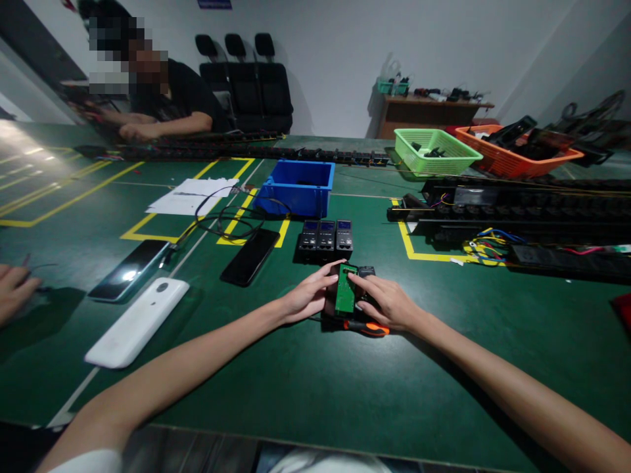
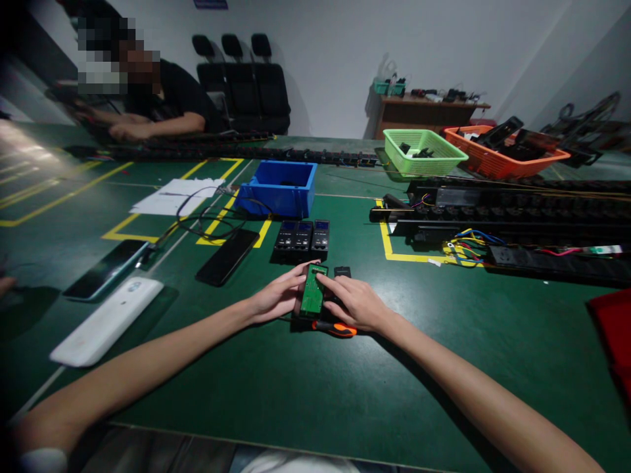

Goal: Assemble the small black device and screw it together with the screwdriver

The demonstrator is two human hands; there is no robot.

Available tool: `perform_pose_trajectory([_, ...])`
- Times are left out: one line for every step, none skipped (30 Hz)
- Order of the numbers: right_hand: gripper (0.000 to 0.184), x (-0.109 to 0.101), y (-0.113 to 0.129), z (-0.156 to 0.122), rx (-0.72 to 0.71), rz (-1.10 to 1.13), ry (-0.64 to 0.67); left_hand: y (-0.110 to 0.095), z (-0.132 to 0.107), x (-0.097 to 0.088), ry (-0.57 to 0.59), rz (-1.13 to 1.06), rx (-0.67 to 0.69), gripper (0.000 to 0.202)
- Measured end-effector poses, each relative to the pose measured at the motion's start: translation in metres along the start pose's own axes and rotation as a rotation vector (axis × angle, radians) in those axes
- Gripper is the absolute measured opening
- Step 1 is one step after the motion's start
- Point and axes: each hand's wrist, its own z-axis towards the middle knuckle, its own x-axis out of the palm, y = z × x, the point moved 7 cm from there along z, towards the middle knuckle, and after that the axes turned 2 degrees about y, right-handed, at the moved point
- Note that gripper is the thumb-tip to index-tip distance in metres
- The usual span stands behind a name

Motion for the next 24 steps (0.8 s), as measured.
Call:
perform_pose_trajectory([0.054,0.0000,0.0001,0.0000,0.000,0.000,0.002,-0.0001,0.0001,-0.0001,0.000,-0.001,0.002,0.048])
perform_pose_trajectory([0.054,-0.0001,0.0003,0.0001,-0.001,0.001,0.003,-0.0002,0.0002,0.0000,0.000,-0.002,0.005,0.048])
perform_pose_trajectory([0.053,-0.0003,0.0007,0.0002,-0.002,0.001,0.005,-0.0003,0.0002,0.0001,0.000,-0.001,0.007,0.048])
perform_pose_trajectory([0.053,-0.0006,0.0009,0.0003,-0.001,0.001,0.005,-0.0004,0.0002,0.0003,0.001,-0.001,0.007,0.048])
perform_pose_trajectory([0.053,-0.0010,0.0012,0.0005,-0.001,0.001,0.005,-0.0004,0.0002,0.0004,0.001,0.001,0.007,0.048])
perform_pose_trajectory([0.053,-0.0013,0.0015,0.0007,-0.001,0.001,0.005,-0.0004,0.0001,0.0004,0.000,0.002,0.007,0.048])
perform_pose_trajectory([0.053,-0.0017,0.0017,0.0008,-0.001,0.001,0.003,-0.0004,0.0000,0.0004,-0.002,0.004,0.007,0.049])
perform_pose_trajectory([0.053,-0.0018,0.0019,0.0010,-0.002,0.000,0.003,-0.0003,0.0000,0.0002,-0.003,0.006,0.007,0.049])
perform_pose_trajectory([0.053,-0.0018,0.0019,0.0010,-0.002,0.001,0.003,-0.0002,-0.0001,0.0000,-0.005,0.008,0.007,0.049])
perform_pose_trajectory([0.053,-0.0017,0.0018,0.0010,-0.002,0.002,0.004,0.0000,-0.0001,-0.0001,-0.005,0.009,0.005,0.049])
perform_pose_trajectory([0.053,-0.0014,0.0016,0.0009,-0.001,0.005,0.004,0.0002,0.0000,-0.0002,-0.005,0.010,0.003,0.049])
perform_pose_trajectory([0.053,-0.0012,0.0013,0.0008,0.001,0.009,0.003,0.0004,0.0001,-0.0003,-0.004,0.010,0.001,0.049])
perform_pose_trajectory([0.054,-0.0009,0.0008,0.0006,0.003,0.014,0.001,0.0004,0.0001,-0.0004,-0.005,0.009,-0.001,0.048])
perform_pose_trajectory([0.054,-0.0007,0.0002,0.0003,0.007,0.022,-0.003,0.0004,0.0002,-0.0004,-0.006,0.008,-0.002,0.048])
perform_pose_trajectory([0.055,-0.0005,-0.0003,0.0000,0.011,0.029,-0.007,0.0004,0.0003,-0.0004,-0.007,0.007,-0.003,0.047])
perform_pose_trajectory([0.055,-0.0003,-0.0007,-0.0001,0.014,0.035,-0.009,0.0002,0.0002,-0.0002,-0.007,0.005,-0.004,0.047])
perform_pose_trajectory([0.054,-0.0004,-0.0008,-0.0003,0.014,0.038,-0.013,0.0000,0.0002,0.0001,-0.008,0.003,-0.003,0.047])
perform_pose_trajectory([0.053,-0.0005,-0.0007,-0.0003,0.012,0.038,-0.015,-0.0002,0.0001,0.0004,-0.008,0.001,-0.003,0.047])
perform_pose_trajectory([0.051,-0.0006,-0.0004,-0.0002,0.008,0.036,-0.017,-0.0004,-0.0001,0.0007,-0.007,-0.001,-0.001,0.047])
perform_pose_trajectory([0.050,-0.0009,-0.0001,-0.0001,0.004,0.032,-0.018,-0.0007,-0.0002,0.0009,-0.008,-0.002,0.001,0.047])
perform_pose_trajectory([0.050,-0.0012,0.0002,0.0001,0.002,0.028,-0.019,-0.0008,-0.0003,0.0008,-0.009,-0.002,0.002,0.047])
perform_pose_trajectory([0.049,-0.0014,0.0005,0.0003,0.000,0.024,-0.019,-0.0008,-0.0003,0.0007,-0.010,-0.002,0.003,0.047])
perform_pose_trajectory([0.049,-0.0017,0.0007,0.0005,-0.001,0.021,-0.019,-0.0008,-0.0002,0.0005,-0.010,-0.002,0.004,0.047])
perform_pose_trajectory([0.049,-0.0019,0.0010,0.0006,-0.002,0.017,-0.019,-0.0007,-0.0001,0.0003,-0.009,-0.002,0.005,0.047])
